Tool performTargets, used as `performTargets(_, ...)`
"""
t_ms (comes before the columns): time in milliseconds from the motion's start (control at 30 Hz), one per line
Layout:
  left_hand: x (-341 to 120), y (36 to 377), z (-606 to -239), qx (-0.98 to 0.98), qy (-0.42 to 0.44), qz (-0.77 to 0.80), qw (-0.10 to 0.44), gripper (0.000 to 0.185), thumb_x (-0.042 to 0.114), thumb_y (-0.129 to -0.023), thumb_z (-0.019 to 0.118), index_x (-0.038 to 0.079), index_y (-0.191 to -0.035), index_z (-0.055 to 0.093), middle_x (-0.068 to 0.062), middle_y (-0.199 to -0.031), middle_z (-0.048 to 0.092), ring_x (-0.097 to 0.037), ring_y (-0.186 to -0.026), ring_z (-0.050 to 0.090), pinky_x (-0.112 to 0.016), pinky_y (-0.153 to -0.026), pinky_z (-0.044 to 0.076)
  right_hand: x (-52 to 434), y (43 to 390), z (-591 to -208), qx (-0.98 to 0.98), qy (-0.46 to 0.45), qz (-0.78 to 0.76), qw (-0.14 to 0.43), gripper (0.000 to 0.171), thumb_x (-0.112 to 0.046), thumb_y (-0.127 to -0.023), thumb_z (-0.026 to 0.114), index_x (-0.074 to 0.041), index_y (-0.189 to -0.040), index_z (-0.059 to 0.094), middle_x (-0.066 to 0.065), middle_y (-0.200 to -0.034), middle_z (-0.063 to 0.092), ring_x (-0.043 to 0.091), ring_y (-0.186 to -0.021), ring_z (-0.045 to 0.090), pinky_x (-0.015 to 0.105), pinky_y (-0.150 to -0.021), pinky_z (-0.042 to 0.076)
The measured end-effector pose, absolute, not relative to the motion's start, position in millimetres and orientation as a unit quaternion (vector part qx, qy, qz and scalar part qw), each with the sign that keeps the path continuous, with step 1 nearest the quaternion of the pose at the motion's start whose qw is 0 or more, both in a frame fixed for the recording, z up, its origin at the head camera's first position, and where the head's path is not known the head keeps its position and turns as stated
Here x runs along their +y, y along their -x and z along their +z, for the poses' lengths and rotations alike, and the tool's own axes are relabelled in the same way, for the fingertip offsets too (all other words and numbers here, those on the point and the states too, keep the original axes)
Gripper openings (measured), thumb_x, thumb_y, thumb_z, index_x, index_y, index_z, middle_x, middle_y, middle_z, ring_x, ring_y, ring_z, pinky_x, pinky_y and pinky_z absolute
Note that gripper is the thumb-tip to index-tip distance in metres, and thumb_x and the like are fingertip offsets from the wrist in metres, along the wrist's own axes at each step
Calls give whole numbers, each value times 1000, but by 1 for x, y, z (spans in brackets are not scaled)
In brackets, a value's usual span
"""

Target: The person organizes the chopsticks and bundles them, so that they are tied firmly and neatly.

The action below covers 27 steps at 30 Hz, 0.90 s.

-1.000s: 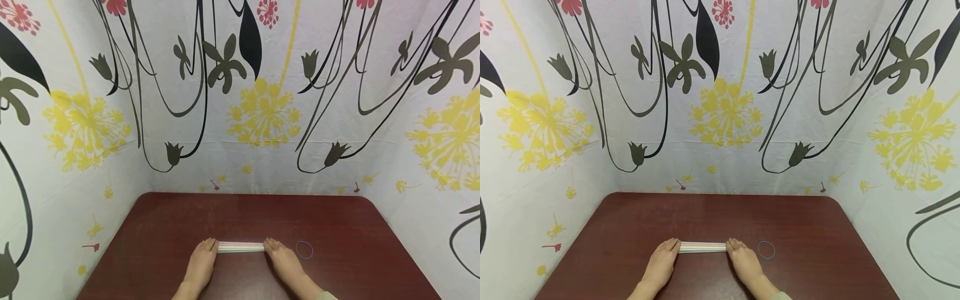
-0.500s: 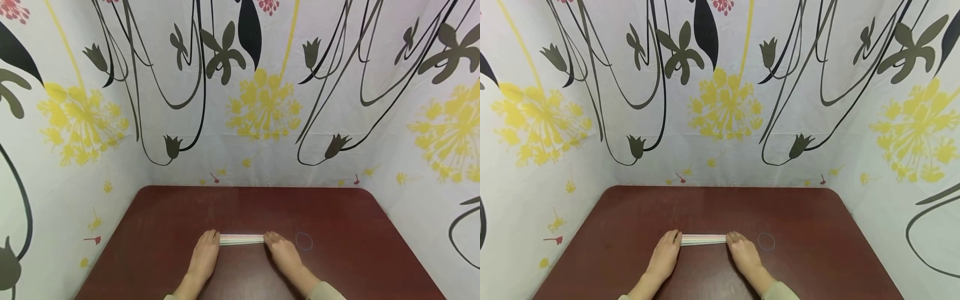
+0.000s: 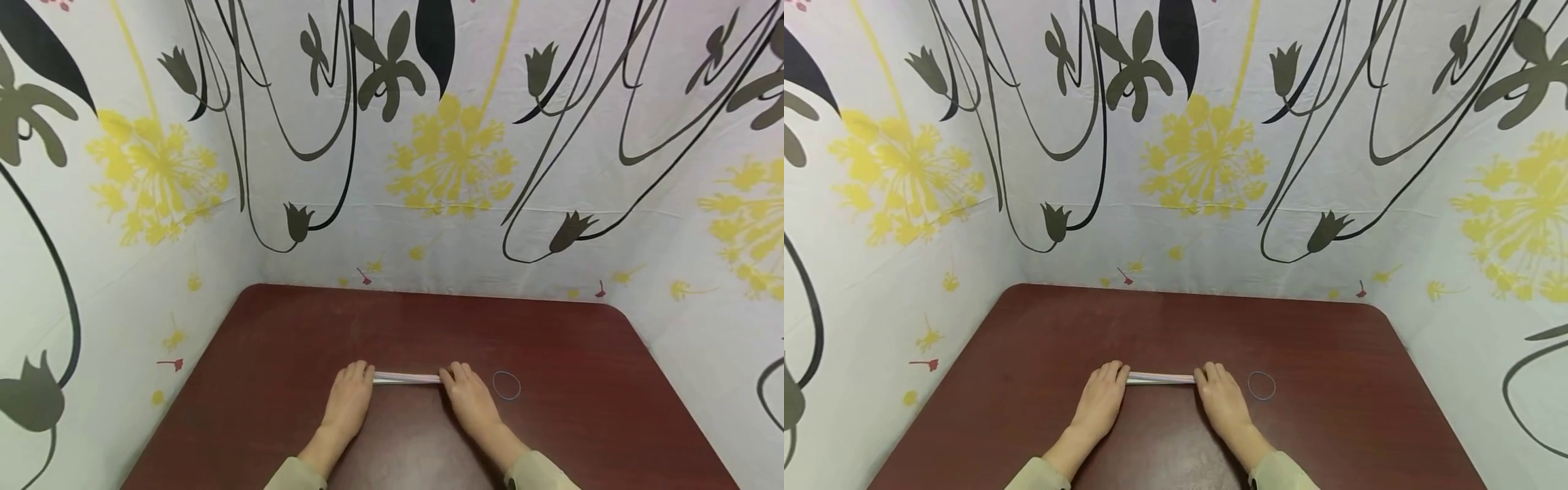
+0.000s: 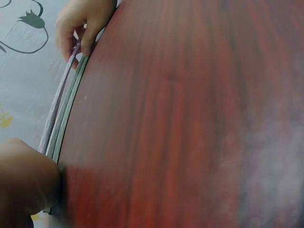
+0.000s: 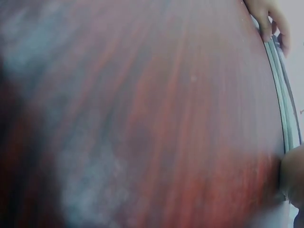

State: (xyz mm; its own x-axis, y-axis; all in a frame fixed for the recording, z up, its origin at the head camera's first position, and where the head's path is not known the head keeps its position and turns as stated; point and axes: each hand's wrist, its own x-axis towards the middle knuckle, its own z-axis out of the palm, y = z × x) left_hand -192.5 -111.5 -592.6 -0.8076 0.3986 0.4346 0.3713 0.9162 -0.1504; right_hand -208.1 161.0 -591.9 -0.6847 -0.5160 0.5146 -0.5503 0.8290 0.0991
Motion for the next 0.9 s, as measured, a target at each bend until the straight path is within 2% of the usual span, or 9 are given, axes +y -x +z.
performTargets(233, -110, 193, -590, -950, 196, 31, 242, 40, 1, -81, 76, 4, -119, 64, -12, -112, 60, -27, -107, 61, -40, -97, 49, 162, 208, -592, -910, -300, 41, 285, 40, 9, -76, 75, 1, -115, 71, 14, -107, 70, 28, -98, 68, 40, -89, 55)
performTargets(367, -109, 195, -590, -949, 194, 1, 249, 38, -2, -80, 75, 2, -117, 64, -14, -109, 61, -29, -103, 61, -41, -94, 50, 162, 209, -591, -895, -312, 50, 316, 37, 9, -74, 70, 2, -110, 73, 13, -100, 72, 27, -92, 69, 40, -85, 56)
performTargets(467, -109, 195, -592, -946, 194, -20, 258, 37, -3, -79, 74, 2, -115, 65, -14, -107, 61, -30, -101, 62, -41, -92, 51, 161, 210, -592, -888, -316, 51, 329, 32, 6, -76, 65, 2, -107, 73, 13, -97, 71, 28, -89, 69, 41, -82, 57)
performTargets(733, -109, 192, -592, -950, 190, -16, 249, 42, -4, -79, 77, 1, -119, 65, -15, -111, 61, -31, -106, 61, -42, -95, 51, 159, 208, -592, -900, -303, 41, 312, 30, 3, -84, 56, 2, -110, 71, 14, -99, 64, 29, -87, 63, 42, -86, 55)
performTargets(900, -108, 194, -593, -949, 189, -10, 252, 36, -2, -82, 71, 1, -117, 64, -16, -108, 59, -32, -102, 60, -43, -94, 50, 157, 206, -590, -896, -300, 39, 324, 29, -1, -88, 47, 1, -105, 70, 13, -95, 64, 29, -82, 62, 41, -76, 55)
